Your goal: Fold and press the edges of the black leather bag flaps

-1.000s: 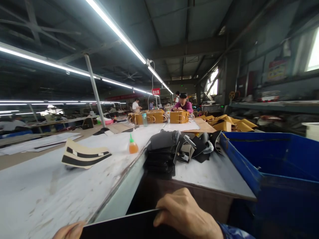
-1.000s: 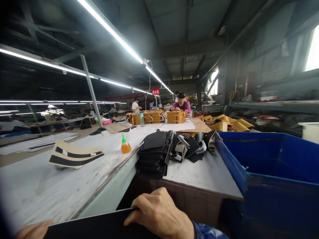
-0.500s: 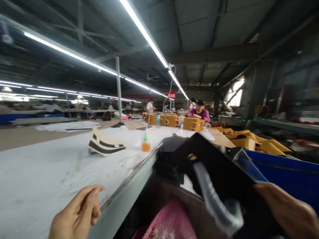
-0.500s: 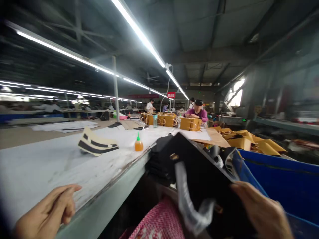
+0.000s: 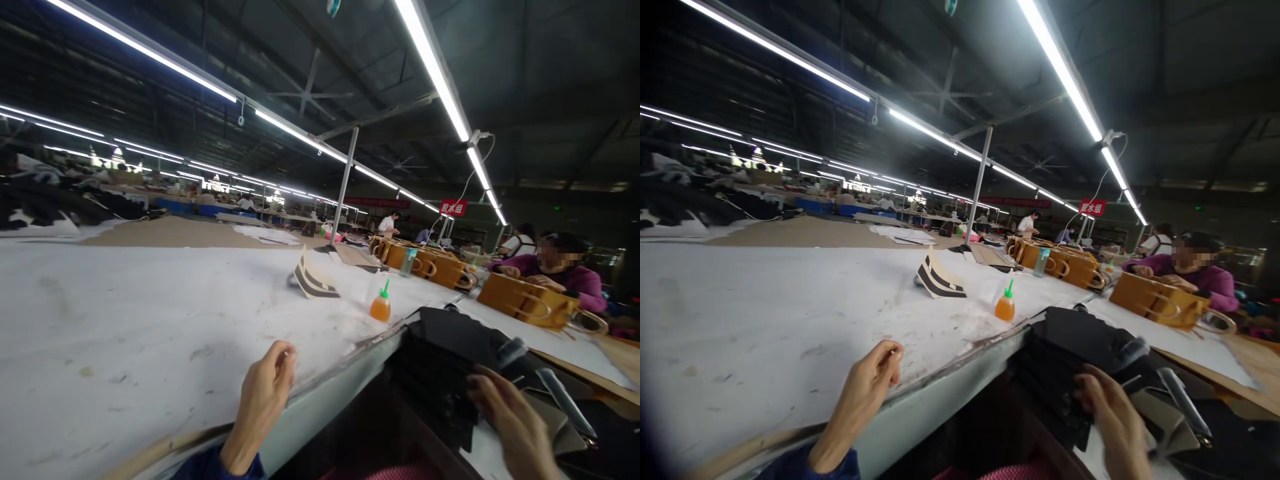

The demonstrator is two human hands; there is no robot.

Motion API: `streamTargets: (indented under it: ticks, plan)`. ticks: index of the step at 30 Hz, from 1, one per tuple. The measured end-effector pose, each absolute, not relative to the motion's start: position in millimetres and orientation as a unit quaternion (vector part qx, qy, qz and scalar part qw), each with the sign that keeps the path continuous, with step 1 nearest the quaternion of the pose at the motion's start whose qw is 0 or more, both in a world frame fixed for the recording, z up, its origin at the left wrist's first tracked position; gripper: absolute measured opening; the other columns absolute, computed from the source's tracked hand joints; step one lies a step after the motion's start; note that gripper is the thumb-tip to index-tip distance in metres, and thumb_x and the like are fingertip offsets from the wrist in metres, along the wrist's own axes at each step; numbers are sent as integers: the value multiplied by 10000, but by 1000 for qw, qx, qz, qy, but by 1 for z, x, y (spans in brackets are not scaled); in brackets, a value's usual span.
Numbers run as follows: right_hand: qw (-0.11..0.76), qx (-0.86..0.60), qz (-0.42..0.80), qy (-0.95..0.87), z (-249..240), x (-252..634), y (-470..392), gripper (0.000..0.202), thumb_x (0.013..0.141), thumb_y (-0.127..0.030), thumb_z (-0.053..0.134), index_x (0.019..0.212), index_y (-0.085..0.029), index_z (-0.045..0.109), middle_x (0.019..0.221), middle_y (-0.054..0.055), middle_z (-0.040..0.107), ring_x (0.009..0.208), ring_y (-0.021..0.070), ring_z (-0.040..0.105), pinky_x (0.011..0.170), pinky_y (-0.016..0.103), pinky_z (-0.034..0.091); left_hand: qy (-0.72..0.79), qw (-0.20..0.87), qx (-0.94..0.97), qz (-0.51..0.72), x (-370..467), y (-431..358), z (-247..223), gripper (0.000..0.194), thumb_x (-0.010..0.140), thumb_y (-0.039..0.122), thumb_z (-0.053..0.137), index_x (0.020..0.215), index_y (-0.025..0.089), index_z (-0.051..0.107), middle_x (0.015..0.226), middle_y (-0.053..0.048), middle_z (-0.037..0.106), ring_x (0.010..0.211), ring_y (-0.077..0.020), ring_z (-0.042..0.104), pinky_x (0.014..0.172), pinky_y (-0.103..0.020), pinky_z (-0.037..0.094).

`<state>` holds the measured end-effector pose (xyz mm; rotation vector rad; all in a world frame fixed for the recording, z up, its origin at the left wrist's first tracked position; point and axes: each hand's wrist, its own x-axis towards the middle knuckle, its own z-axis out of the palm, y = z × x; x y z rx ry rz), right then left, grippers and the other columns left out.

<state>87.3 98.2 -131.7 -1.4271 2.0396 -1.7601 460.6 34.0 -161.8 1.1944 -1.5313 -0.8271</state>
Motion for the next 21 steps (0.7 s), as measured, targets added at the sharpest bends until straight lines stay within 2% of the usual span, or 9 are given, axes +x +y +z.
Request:
streamTargets:
  ticks: [1, 4, 6, 10, 13, 17, 21]
  plan:
    - [56, -487, -555, 672, -138, 98, 81, 313, 957, -400, 525, 1122, -140, 577, 915, 29, 647, 689, 115, 623, 614, 278, 546, -651, 462, 505, -326, 460, 36, -161, 339, 925, 503, 348, 902, 222, 537, 607, 34, 525, 598, -152, 523, 630, -271, 374]
    - [57, -573, -467, 671, -152, 132, 25, 320, 939, -375, 565, 1170, -155, 584, 1027, 51, 668, 858, 157, 659, 787, 363, 563, -703, 375, 529, -292, 459, 41, -156, 301, 933, 428, 311, 902, 224, 530, 704, 4, 594, 648, -165, 532, 645, -282, 341]
    - [5, -587, -410, 698, -153, 139, -2, 335, 915, -373, 599, 1182, -172, 586, 1161, 72, 631, 1011, 197, 625, 898, 428, 520, -718, 343, 536, -282, 459, 43, -153, 298, 934, 402, 295, 882, 218, 525, 737, -9, 611, 685, -173, 541, 666, -287, 334]
    - [-130, -515, -302, 792, -141, 97, -7, 417, 890, -369, 622, 1256, -188, 539, 1387, 103, 471, 1267, 294, 447, 1048, 558, 368, -732, 311, 547, -263, 459, 43, -153, 300, 948, 364, 288, 873, 209, 533, 759, -26, 612, 714, -178, 549, 666, -280, 326]
    - [-167, -469, -225, 837, -131, 50, 16, 415, 888, -392, 622, 1236, -178, 551, 1345, 104, 499, 1249, 296, 460, 1041, 566, 364, -732, 286, 567, -246, 456, 42, -152, 286, 958, 325, 308, 891, 208, 561, 791, -35, 627, 722, -172, 562, 659, -267, 324]
    - [-163, -497, -149, 839, -129, 14, 40, 273, 929, -363, 569, 1133, -185, 607, 1188, 70, 592, 1118, 234, 549, 964, 484, 451, -730, 272, 583, -229, 453, 42, -148, 294, 972, 313, 319, 885, 214, 582, 785, -20, 638, 703, -154, 563, 641, -254, 310]
    - [-169, -515, -124, 831, -132, 7, 47, 385, 913, -412, 587, 1229, -193, 557, 1235, 84, 559, 1121, 247, 544, 945, 486, 463, -731, 263, 589, -221, 452, 44, -146, 295, 978, 309, 325, 883, 214, 588, 788, -17, 649, 686, -146, 565, 627, -248, 303]
